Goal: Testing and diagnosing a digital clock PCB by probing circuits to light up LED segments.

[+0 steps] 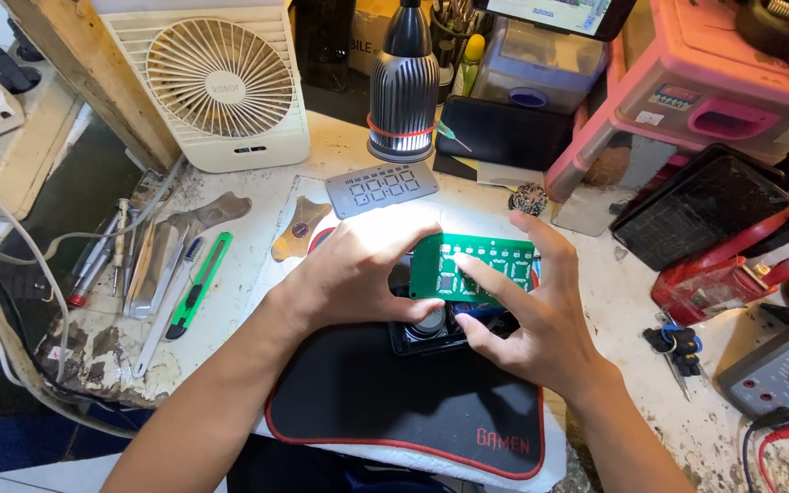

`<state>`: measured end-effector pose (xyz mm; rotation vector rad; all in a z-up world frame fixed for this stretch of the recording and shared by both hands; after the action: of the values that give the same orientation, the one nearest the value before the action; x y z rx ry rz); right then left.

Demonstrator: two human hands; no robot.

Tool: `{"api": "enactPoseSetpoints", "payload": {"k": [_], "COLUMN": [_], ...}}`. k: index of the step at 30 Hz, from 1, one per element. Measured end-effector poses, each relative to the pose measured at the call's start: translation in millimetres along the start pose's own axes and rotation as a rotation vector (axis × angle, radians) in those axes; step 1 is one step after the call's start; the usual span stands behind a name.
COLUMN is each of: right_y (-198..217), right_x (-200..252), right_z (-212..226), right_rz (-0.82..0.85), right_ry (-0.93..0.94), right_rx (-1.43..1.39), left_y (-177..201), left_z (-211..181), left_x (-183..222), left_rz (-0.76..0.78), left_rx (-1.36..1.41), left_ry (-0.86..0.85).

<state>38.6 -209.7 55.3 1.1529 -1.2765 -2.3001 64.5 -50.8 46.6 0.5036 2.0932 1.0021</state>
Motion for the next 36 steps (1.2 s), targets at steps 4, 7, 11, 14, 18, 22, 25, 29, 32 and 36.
{"api": "enactPoseSetpoints", "payload": {"k": [4, 7, 11, 14, 18, 22, 25, 29, 32, 36], "right_y": [-4.1, -7.3, -5.9, -5.2, -3.1, 5.5, 3.9, -0.5, -1.1, -3.3], "right_x": [2.4, 6.8, 2.0, 0.0, 6.5, 5.2, 1.0, 2.0, 2.1, 0.9], "right_z": [-3.7, -6.8, -1.7, -0.3, -6.3, 1.6, 10.2, 8.2, 5.2, 5.3], "right_rz": [0.0, 0.001, 0.011, -0.009, -0.047, -0.049, -0.007, 0.01, 0.018, 0.038], "right_ry": [-0.012, -0.022, -0.022, -0.003, 0.011, 0.039, 0.069, 0.02, -0.004, -0.011], "right_rx": [0.011, -0.018, 0.031, 0.011, -0.006, 0.038, 0.13, 0.187, 0.146, 0.19], "left_y": [-5.0, -10.2, -13.4, -11.4, -12.7, -6.3, -3.7, -5.9, -2.7, -1.5], "left_z": [4.4, 6.6, 9.6, 9.8, 8.8, 0.7, -3.9, -2.3, -4.5, -5.9], "left_x": [-0.3, 4.9, 4.7, 3.0, 4.8, 1.0, -1.1, -0.4, -1.5, -1.9], "left_rz": [0.038, 0.039, 0.032, 0.038, 0.035, 0.035, 0.034, 0.053, 0.043, 0.025], "left_rx": [0.025, 0.038, 0.02, 0.013, 0.019, -0.035, -0.09, -0.132, -0.055, -0.056], "left_ry": [0.01, 0.017, 0.026, 0.029, 0.038, 0.03, 0.007, 0.037, 0.011, -0.006]}}
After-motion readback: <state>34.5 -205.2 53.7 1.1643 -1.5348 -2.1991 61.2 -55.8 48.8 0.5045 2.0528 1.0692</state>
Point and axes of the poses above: each hand's wrist, its own x-axis away from the middle knuckle, its own y-axis out of the back of the hand, z = x × y, the point moved 10 cm from there along -x, towards the middle knuckle, and after that the axes turned 9 degrees about z, right-handed, at the moved point
